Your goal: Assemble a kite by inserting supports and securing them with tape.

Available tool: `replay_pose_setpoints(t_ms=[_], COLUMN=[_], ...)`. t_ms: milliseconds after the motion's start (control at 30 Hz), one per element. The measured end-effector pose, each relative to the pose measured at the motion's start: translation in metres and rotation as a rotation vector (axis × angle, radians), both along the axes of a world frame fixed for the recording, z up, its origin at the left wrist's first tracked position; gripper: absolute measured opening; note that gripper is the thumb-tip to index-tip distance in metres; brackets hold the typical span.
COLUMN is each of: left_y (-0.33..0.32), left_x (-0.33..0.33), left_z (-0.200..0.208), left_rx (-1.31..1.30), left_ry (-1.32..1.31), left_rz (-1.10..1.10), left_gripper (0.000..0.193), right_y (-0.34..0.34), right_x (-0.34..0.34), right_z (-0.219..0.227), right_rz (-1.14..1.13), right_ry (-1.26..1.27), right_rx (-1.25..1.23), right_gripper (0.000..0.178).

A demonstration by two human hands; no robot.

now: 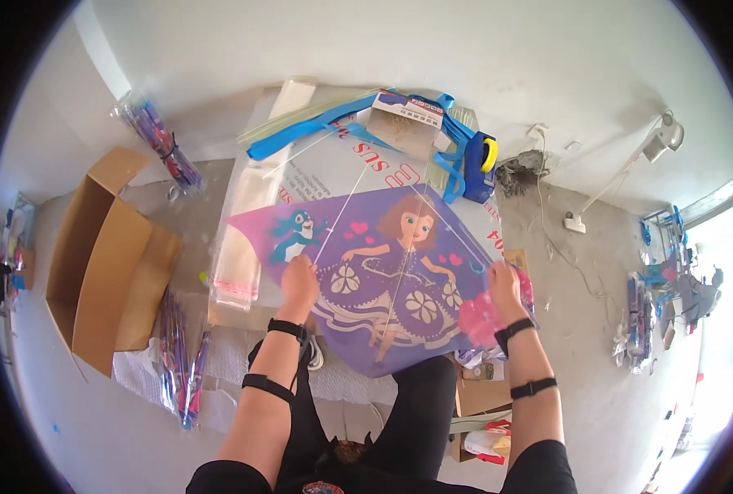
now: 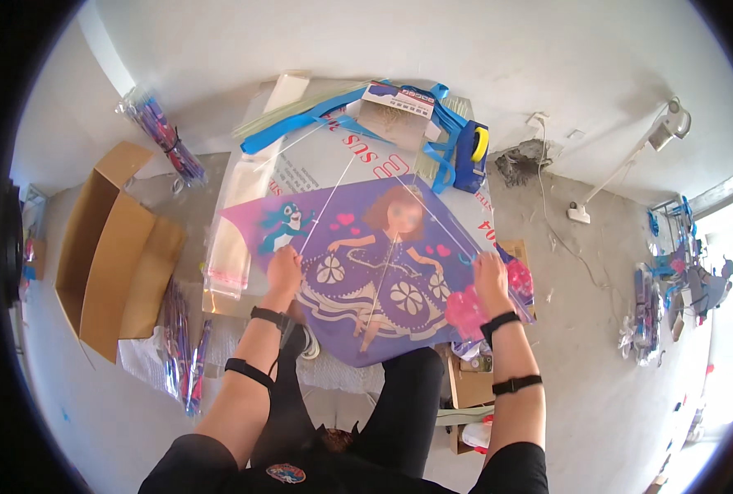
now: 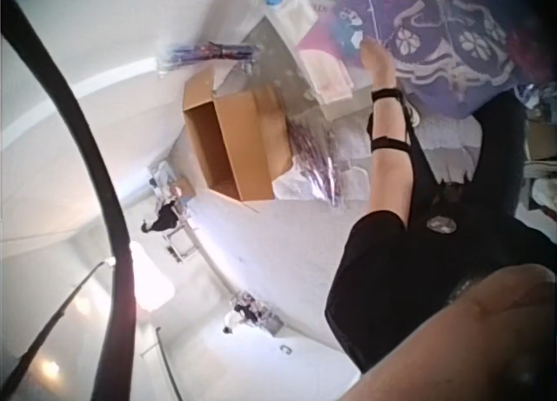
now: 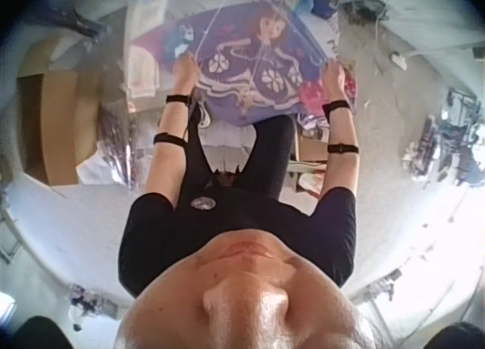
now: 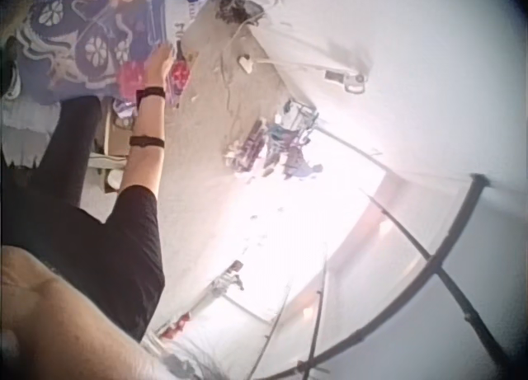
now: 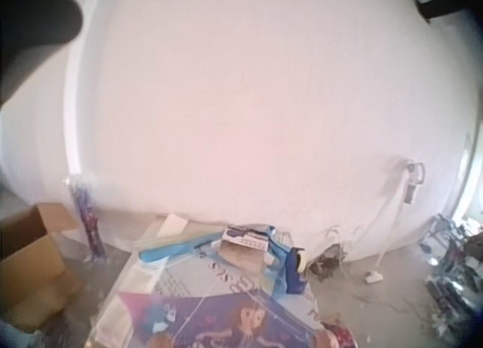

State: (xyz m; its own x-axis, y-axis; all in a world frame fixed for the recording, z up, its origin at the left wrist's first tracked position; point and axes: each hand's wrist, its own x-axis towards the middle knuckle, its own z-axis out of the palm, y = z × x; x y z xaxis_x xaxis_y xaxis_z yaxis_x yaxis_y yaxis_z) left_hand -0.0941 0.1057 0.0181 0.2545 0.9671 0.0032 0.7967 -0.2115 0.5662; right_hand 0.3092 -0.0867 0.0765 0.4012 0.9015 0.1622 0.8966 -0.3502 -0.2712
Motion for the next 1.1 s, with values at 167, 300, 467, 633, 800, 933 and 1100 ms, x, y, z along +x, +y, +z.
replay_pose_setpoints(t_ms=[167,300,467,633,800,933,1100], left_y=[0.039,0.042,-0.013,-0.066,-0.073,-0.076,-0.076], left_x=[-0.028,-0.028,0.010,0.022,0.026,0.032,0.024], left_z=[-0.004,0.004,-0.007,-0.018,-0.020,-0.014,-0.023], left_rx=[0.070,0.192,0.230,0.167,0.282,0.256,0.255], left_ry=[0.216,0.247,0.128,0.171,0.248,0.236,0.259], left_rz=[0.000,-0.013,-0.273,-0.377,-0.400,-0.409,-0.401], left_gripper=[0.012,0.021,0.044,0.058,0.057,0.056,0.057], right_y=[0.140,0.181,0.113,-0.042,-0.148,-0.165,-0.128], right_x=[-0.001,-0.022,-0.005,0.036,0.038,0.038,0.013], right_z=[0.057,0.077,0.022,-0.040,-0.095,-0.090,-0.024], right_rz=[0.075,0.012,-0.130,-0.847,-1.267,-1.340,-0.621], right_ry=[-0.274,-0.266,-0.079,0.007,0.925,1.456,1.338], right_rx=[0.264,0.371,0.250,-0.066,0.443,0.812,1.161], right_gripper=[0.018,0.023,0.028,0.060,0.052,0.044,0.017])
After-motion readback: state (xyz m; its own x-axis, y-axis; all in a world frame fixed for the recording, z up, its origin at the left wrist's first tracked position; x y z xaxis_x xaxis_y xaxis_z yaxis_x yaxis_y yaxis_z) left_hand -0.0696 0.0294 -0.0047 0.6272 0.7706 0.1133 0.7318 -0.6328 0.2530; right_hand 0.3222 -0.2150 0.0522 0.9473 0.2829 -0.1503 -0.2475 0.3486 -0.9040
